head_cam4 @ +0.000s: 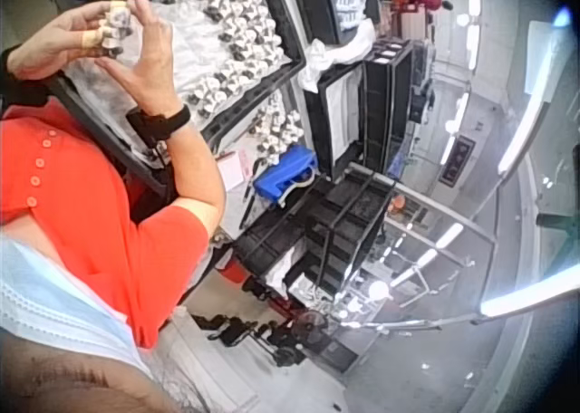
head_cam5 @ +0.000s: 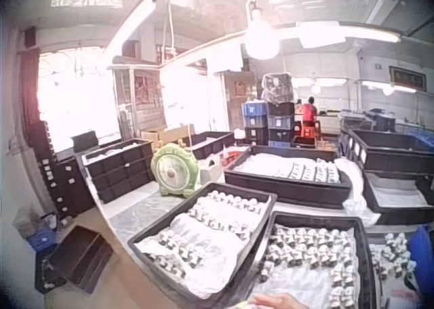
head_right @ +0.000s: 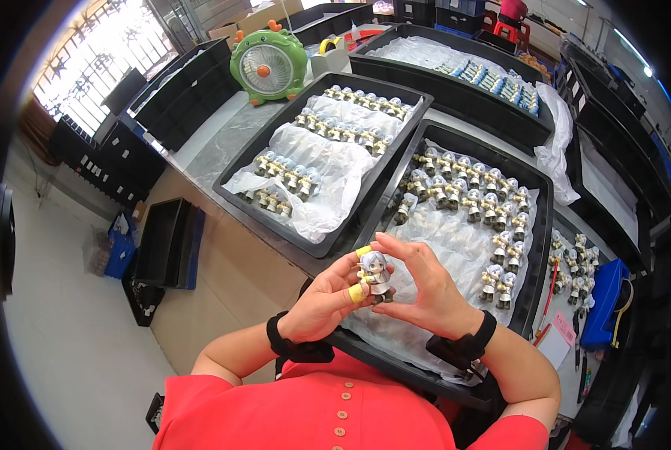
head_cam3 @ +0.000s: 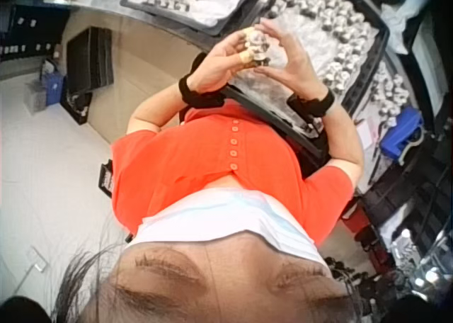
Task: The person assembles small figurines by hand, attaching a red component to the head of each figure. They handle the figures one at a time, placing completed units into trays lined with white paper. The workspace includes multiple trays of figures and a small green fan on the table.
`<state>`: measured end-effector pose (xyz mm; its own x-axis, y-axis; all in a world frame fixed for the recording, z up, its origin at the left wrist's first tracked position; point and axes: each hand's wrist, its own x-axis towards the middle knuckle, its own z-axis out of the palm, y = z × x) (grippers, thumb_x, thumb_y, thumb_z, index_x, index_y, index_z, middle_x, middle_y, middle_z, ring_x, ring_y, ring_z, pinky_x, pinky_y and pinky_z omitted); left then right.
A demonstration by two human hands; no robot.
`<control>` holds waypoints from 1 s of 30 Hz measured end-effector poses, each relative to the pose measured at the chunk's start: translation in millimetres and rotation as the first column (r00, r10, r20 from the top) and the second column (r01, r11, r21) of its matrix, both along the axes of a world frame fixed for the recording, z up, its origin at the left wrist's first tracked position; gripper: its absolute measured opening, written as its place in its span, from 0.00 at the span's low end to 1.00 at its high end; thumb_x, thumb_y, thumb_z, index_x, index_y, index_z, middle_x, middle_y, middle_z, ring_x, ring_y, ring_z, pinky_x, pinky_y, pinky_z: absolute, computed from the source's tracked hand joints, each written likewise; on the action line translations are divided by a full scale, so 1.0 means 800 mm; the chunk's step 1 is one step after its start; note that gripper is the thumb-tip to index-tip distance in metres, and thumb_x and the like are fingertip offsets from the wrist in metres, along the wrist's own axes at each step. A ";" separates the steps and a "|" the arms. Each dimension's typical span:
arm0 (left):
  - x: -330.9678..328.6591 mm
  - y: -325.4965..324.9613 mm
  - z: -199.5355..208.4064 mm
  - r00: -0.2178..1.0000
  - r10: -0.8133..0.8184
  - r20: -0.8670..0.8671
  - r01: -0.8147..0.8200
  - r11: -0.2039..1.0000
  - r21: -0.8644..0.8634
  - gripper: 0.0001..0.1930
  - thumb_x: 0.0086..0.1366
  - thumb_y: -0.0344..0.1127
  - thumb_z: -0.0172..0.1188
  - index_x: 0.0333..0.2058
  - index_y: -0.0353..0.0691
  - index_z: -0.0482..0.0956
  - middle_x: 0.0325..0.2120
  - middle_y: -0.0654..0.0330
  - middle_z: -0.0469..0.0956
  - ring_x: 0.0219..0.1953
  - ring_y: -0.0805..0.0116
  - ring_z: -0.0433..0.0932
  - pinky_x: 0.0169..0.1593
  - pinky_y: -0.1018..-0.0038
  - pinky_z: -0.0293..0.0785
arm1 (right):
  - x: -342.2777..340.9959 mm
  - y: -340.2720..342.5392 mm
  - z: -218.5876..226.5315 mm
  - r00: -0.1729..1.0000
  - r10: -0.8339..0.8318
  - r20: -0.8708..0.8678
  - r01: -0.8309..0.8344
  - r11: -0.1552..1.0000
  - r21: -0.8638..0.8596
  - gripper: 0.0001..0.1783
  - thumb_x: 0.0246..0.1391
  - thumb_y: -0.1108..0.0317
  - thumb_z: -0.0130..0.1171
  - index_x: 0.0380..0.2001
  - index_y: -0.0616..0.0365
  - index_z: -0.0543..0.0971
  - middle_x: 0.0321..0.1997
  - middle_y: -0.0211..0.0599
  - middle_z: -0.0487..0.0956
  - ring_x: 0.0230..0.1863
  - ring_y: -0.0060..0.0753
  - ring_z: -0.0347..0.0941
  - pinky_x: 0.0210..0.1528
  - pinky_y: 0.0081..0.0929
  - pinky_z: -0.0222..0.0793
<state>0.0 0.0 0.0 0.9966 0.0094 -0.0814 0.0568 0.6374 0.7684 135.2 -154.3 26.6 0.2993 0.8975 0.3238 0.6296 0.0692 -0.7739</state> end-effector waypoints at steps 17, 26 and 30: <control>-0.001 -0.001 0.002 1.000 0.000 -0.004 0.000 1.000 0.009 0.32 0.66 0.34 0.55 0.64 0.41 0.51 0.58 0.57 0.64 0.58 0.69 0.66 0.59 0.69 0.63 | 0.000 -0.001 0.002 1.000 0.002 -0.006 -0.002 1.000 0.000 0.52 0.32 0.70 0.74 0.63 0.53 0.59 0.58 0.35 0.71 0.54 0.39 0.65 0.59 0.34 0.60; 0.000 -0.002 0.005 1.000 0.014 -0.013 -0.015 1.000 -0.009 0.30 0.66 0.30 0.52 0.64 0.40 0.50 0.52 0.58 0.69 0.54 0.71 0.69 0.58 0.72 0.64 | 0.000 -0.001 0.001 1.000 0.002 -0.012 -0.002 1.000 0.014 0.52 0.32 0.70 0.74 0.63 0.53 0.58 0.58 0.35 0.71 0.54 0.39 0.65 0.59 0.34 0.60; 0.000 -0.002 0.006 1.000 0.013 -0.013 -0.013 1.000 -0.008 0.30 0.66 0.30 0.52 0.64 0.40 0.50 0.53 0.58 0.69 0.54 0.71 0.69 0.58 0.71 0.64 | 0.000 -0.001 0.002 1.000 0.000 -0.016 0.000 1.000 0.009 0.53 0.31 0.70 0.74 0.63 0.53 0.59 0.58 0.35 0.71 0.55 0.40 0.65 0.59 0.34 0.60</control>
<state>0.1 -1.6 4.8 0.9953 0.0217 -0.0940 0.0580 0.6442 0.7627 135.2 -154.9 28.2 0.3047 0.8944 0.3274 0.6174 0.0763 -0.7829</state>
